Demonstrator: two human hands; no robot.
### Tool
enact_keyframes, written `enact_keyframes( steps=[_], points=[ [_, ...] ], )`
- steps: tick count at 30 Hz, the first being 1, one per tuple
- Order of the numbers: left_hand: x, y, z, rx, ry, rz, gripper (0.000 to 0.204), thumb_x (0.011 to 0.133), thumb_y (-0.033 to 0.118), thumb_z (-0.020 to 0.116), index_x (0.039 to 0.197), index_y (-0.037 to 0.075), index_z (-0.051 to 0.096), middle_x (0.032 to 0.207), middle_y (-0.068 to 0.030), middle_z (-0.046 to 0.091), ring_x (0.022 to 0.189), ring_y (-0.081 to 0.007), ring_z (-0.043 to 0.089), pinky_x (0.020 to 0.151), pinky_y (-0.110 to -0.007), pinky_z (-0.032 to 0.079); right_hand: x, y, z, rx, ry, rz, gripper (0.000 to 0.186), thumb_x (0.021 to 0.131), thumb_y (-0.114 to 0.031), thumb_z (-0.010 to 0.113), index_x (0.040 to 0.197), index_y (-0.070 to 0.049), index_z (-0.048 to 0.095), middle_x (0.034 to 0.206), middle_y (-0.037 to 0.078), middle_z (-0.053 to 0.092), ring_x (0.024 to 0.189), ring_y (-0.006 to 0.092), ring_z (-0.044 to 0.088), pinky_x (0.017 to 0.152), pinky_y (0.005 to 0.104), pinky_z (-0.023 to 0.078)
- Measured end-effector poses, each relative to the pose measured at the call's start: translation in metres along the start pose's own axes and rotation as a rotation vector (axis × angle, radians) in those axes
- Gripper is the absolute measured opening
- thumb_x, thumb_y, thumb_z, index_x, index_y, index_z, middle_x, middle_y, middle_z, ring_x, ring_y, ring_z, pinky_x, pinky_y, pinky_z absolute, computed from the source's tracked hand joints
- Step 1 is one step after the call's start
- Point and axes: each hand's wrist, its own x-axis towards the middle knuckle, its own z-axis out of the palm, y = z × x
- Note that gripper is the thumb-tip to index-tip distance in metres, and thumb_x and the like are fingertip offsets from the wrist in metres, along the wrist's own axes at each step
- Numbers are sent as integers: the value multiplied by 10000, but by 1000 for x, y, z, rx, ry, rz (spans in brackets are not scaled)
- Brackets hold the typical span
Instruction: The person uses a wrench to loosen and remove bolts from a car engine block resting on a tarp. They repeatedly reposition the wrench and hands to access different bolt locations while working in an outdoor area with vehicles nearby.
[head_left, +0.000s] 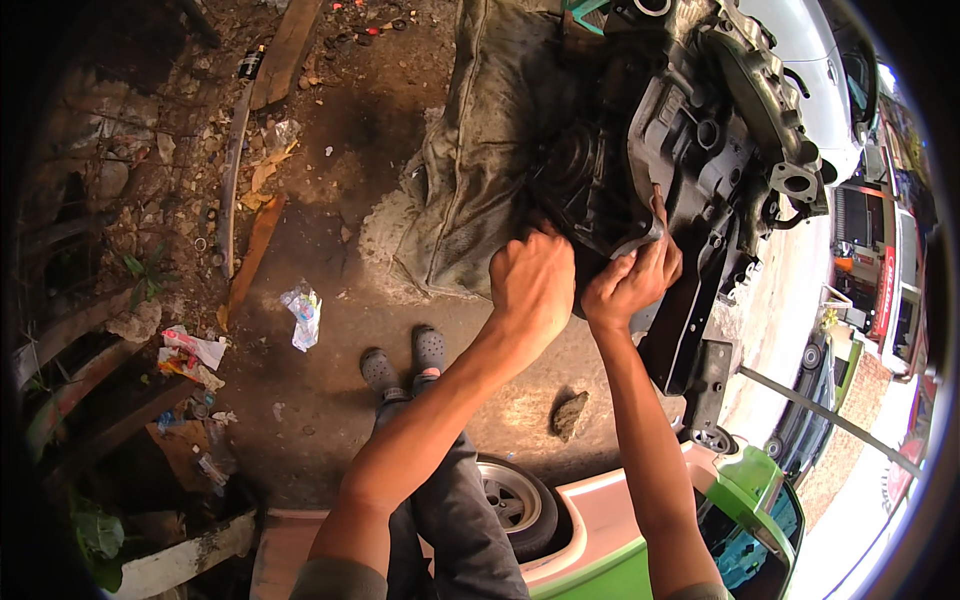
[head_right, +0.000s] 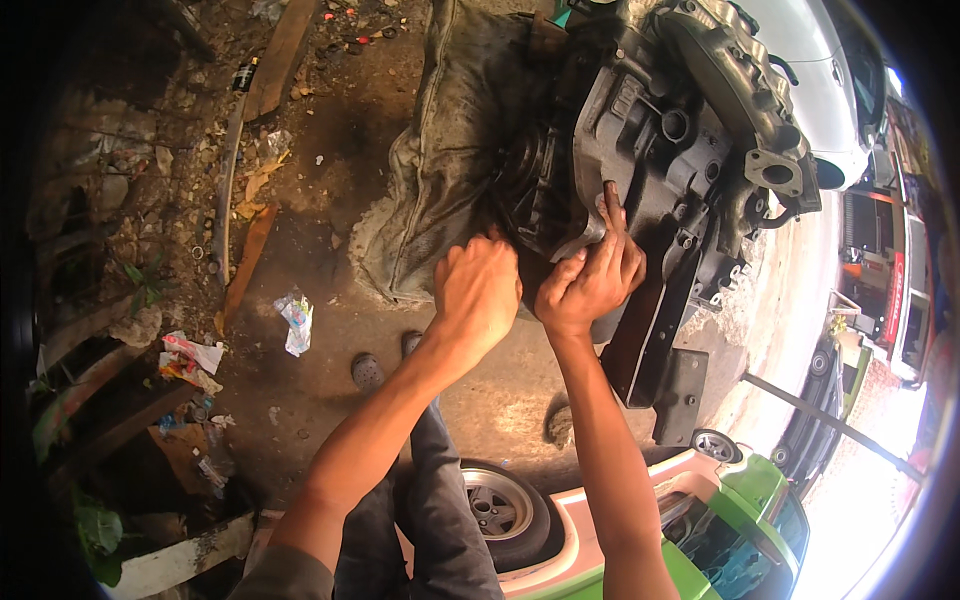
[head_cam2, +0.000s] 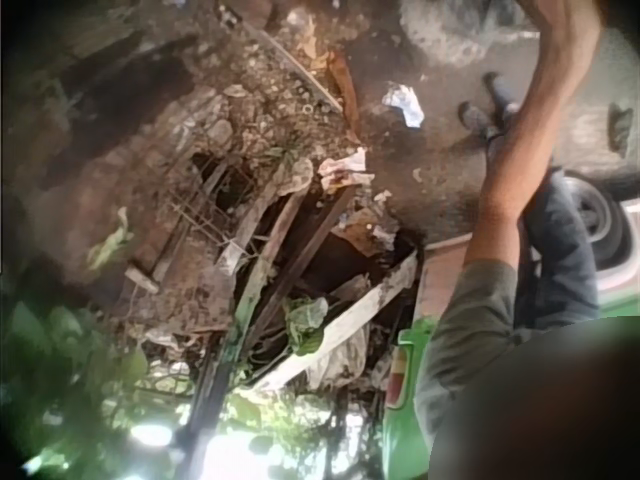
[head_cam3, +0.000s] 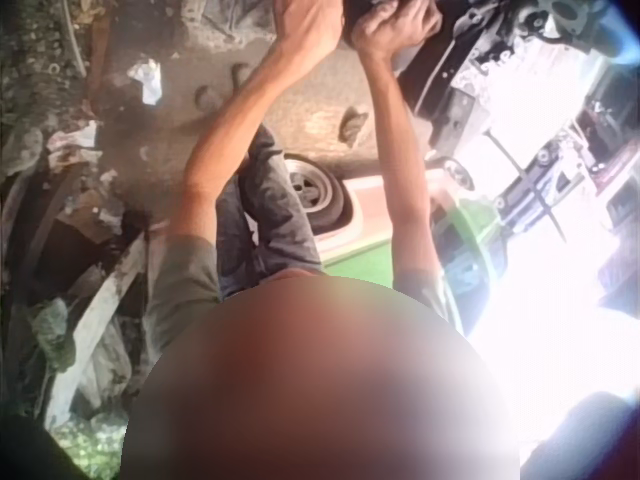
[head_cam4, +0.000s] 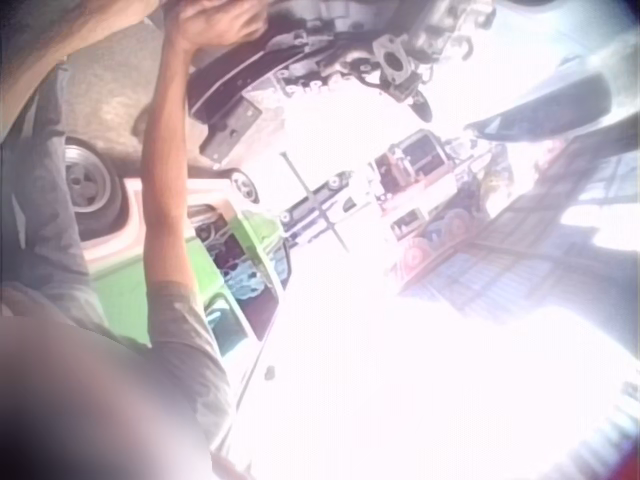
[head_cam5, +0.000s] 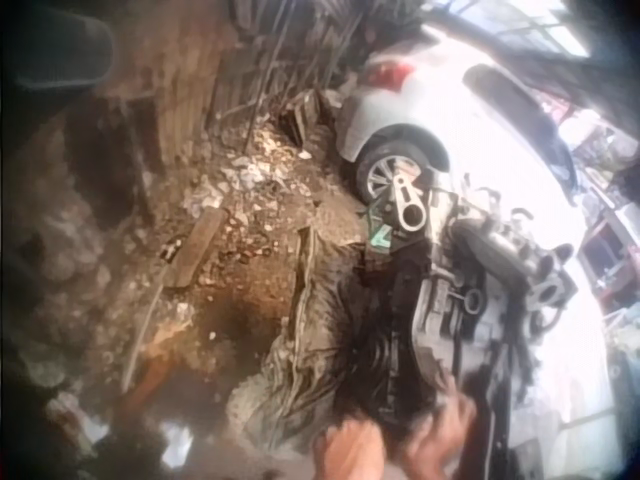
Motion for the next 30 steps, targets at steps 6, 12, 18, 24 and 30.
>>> enact_keyframes(
  steps=[6,12,18,24,30],
  points=[
    [-8,0,9,173,114,-4,297,760,94,716,1012,-60,674,882,-177,696,740,-314,740,602,-379,589,1,1,0,-5,2,-23,534,884,-200,379,1317,62,548,1399,90,606,1196,314,571,1040,423,330],
    [-10,-15,2,136,-23,12,316,775,80,709,1045,-78,664,889,-212,696,755,-326,731,633,-385,576,-1,1,-1,-29,-11,-10,526,879,-193,384,1313,54,553,1399,85,608,1193,310,578,1028,419,338],
    [0,-71,-1,-114,106,50,227,865,55,621,994,-127,660,903,-295,665,942,-389,641,887,-455,509,0,1,-1,-19,-7,-1,516,874,-195,388,1291,42,578,1393,80,614,1190,305,581,1041,418,333],
    [46,-125,11,-476,52,-105,228,988,153,571,1149,138,732,1130,-190,646,1109,-355,564,1056,-481,324,0,0,-1,-13,-11,14,525,867,-195,391,1297,42,577,1396,75,611,1180,303,580,1041,413,334],
    [69,-156,25,-440,65,54,239,985,193,609,1177,252,739,1313,-84,625,1231,-342,475,1114,-461,298,0,-1,-1,-31,-3,18,545,859,-204,394,1311,48,567,1387,75,616,1158,299,579,1037,407,335]
  ],
)
